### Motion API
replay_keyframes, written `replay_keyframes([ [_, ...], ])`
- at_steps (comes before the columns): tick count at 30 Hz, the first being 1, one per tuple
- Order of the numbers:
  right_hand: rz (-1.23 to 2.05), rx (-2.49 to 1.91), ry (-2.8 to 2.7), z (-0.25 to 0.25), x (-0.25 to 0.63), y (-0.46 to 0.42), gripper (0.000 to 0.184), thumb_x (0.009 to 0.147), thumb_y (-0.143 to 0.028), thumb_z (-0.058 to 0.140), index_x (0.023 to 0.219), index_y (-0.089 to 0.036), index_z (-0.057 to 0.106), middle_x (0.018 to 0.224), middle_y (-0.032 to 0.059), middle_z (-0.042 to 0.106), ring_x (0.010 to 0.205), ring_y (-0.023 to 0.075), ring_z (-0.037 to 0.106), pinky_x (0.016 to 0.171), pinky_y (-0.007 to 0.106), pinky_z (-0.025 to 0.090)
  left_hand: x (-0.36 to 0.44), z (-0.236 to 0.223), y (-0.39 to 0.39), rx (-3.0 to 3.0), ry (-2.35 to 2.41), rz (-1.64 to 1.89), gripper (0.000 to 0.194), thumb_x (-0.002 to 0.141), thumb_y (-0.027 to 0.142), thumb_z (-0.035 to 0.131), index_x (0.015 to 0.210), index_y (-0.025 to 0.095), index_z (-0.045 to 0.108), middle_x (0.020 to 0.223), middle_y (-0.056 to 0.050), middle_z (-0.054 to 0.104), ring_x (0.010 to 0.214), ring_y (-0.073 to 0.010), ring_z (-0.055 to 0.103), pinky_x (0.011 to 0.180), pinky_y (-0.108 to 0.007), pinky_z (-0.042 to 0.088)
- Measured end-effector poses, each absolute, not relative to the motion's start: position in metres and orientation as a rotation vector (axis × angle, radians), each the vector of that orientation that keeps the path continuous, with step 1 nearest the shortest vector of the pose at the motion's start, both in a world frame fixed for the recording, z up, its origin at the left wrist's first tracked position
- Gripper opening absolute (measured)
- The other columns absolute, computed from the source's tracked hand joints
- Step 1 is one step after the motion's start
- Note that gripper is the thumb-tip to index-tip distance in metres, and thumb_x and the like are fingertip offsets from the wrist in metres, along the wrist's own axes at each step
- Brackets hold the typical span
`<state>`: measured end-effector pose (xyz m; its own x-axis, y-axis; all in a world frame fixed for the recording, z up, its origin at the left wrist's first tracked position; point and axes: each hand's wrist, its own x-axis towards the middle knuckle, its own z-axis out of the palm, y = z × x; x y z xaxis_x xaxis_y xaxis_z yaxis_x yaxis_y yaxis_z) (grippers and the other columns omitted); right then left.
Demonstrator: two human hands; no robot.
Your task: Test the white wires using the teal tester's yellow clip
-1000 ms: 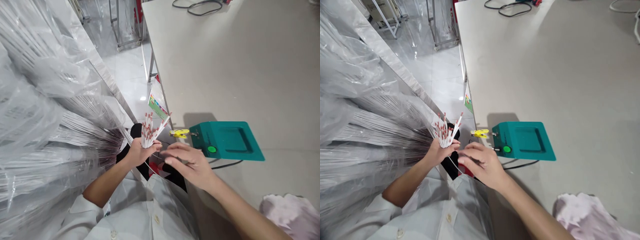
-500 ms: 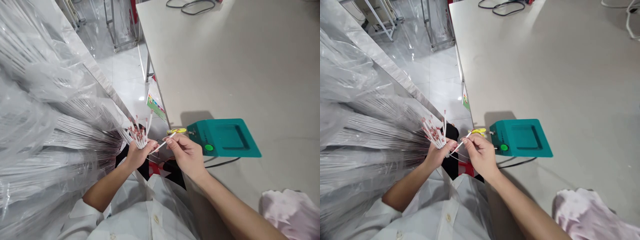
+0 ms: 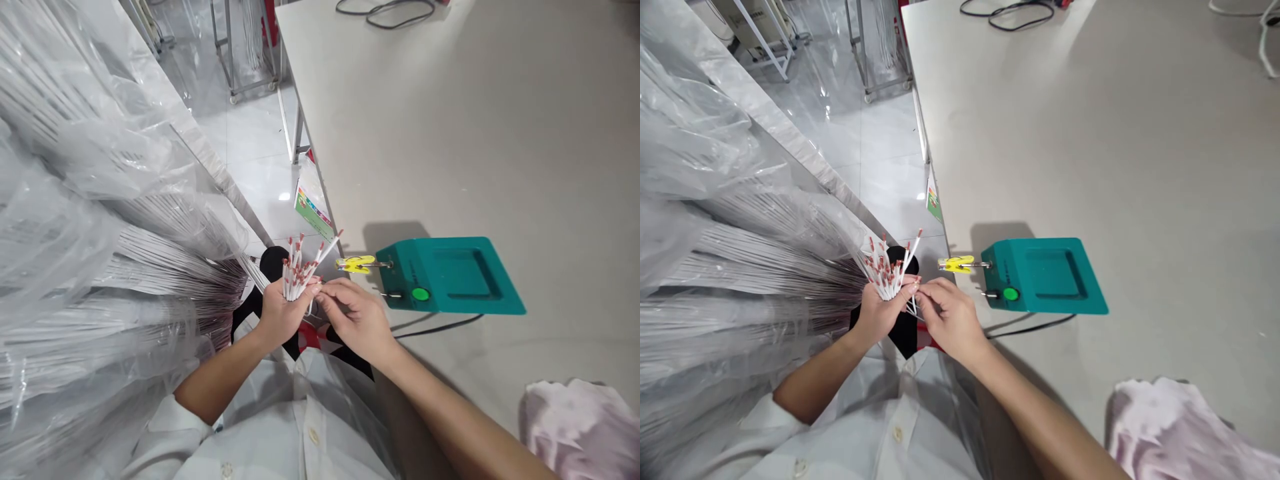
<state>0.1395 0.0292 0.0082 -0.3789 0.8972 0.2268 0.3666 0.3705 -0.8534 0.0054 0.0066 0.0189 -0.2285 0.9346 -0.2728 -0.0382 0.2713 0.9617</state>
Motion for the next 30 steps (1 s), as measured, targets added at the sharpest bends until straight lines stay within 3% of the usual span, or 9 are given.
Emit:
replay_keyframes([
  [13,0.914,-1.077,-1.725,0.007,0.143,0.033,0.005,0.079,-0.019,0.060,0.079,-0.020,0.065,0.077,0.0035,0.066,0.069,0.0145,0.060,0.063,0.028,0.049,0.002,-0.003,0.001,1.071,1.510,1.005,0.026,0.077,0.035,0.062,0.082,0.011,0.069,0.078,-0.007,0.070,0.082,-0.0214,0.064,0.077,-0.030,0.049],
  [19,1.097,-1.149,-1.592,0.005,0.141,0.036,0.010,0.081,-0.025,0.059,0.075,-0.020,0.066,0.072,0.0023,0.064,0.065,0.0132,0.058,0.059,0.027,0.048,0.002,0.004,0.003,1.045,1.499,1.050,0.023,0.075,0.033,0.064,0.083,0.013,0.069,0.082,-0.006,0.071,0.080,-0.0195,0.064,0.075,-0.029,0.049],
  [24,1.347,-1.068,-1.441,0.005,0.139,0.036,0.015,0.083,-0.029,0.058,0.074,-0.019,0.065,0.069,0.0010,0.060,0.055,0.0106,0.054,0.051,0.025,0.047,0.001,0.010,0.005,1.043,1.377,1.104,0.017,0.075,0.029,0.062,0.072,0.013,0.068,0.070,-0.004,0.070,0.071,-0.0166,0.063,0.070,-0.027,0.049],
  [30,1.261,-1.070,-1.496,-0.002,0.139,0.035,0.014,0.083,-0.026,0.057,0.076,-0.020,0.066,0.071,0.0015,0.062,0.060,0.0117,0.056,0.055,0.027,0.048,-0.003,0.009,0.006,1.010,1.339,1.083,0.021,0.076,0.032,0.061,0.067,0.014,0.067,0.068,-0.004,0.069,0.069,-0.0156,0.062,0.069,-0.028,0.048],
])
